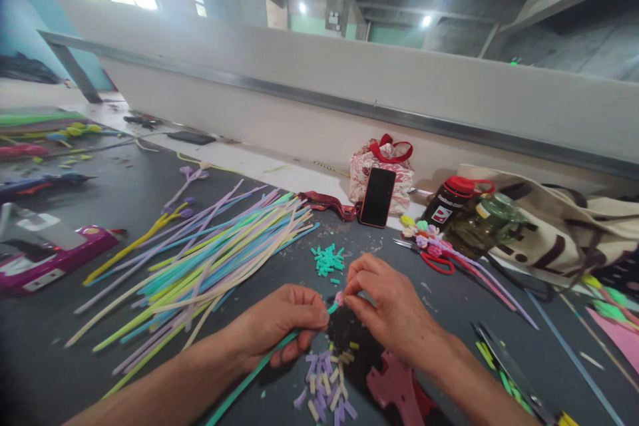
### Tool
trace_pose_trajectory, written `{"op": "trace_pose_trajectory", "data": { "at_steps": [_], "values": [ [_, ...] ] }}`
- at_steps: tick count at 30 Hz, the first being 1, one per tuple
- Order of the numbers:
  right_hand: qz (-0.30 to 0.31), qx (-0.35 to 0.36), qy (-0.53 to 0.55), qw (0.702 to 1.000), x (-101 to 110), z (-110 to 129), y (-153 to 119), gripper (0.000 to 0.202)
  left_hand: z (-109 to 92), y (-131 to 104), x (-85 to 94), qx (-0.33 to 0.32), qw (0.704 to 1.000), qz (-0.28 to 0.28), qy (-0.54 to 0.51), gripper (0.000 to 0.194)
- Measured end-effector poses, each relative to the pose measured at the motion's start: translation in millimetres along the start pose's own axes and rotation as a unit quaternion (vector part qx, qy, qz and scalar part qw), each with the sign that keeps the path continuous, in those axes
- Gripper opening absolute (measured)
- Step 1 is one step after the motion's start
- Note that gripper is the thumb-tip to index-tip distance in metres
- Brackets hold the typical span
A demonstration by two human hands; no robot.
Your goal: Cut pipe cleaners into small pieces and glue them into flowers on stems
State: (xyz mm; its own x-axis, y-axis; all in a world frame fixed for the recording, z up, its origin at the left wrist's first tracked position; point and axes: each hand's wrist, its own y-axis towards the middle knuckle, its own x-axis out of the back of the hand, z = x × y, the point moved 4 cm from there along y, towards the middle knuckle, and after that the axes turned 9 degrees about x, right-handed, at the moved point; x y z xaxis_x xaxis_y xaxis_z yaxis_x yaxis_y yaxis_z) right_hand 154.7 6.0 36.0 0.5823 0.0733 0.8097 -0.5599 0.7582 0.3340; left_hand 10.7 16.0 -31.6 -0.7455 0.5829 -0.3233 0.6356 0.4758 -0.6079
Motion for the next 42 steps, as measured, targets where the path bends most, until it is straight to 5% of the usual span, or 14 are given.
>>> {"op": "trace_pose_trajectory", "data": {
  "at_steps": [10,21,24,30,42],
  "values": [
    [-0.028,-0.005,0.006,1.000,5.8,2.5,-2.6,0.014,-2.7,0.5,0.3,-0.007,0.999,0.034,-0.023,0.015],
    [-0.072,-0.057,-0.008,0.996,14.0,0.9,-5.6,0.028,-2.3,3.8,2.4,0.030,0.984,0.137,-0.114,0.013],
    [-0.030,-0.048,0.013,0.998,12.7,5.6,-2.7,0.043,-3.9,1.2,1.4,0.023,0.987,0.116,-0.105,0.014],
    [0.030,-0.042,0.045,0.998,2.9,11.7,3.0,0.041,-2.3,-1.1,-1.5,0.017,0.996,0.069,-0.046,0.014],
    [0.022,-0.026,0.048,0.998,-3.3,7.4,1.5,0.036,-2.5,-1.4,-1.2,-0.002,0.998,0.049,-0.030,0.011]
  ]
}}
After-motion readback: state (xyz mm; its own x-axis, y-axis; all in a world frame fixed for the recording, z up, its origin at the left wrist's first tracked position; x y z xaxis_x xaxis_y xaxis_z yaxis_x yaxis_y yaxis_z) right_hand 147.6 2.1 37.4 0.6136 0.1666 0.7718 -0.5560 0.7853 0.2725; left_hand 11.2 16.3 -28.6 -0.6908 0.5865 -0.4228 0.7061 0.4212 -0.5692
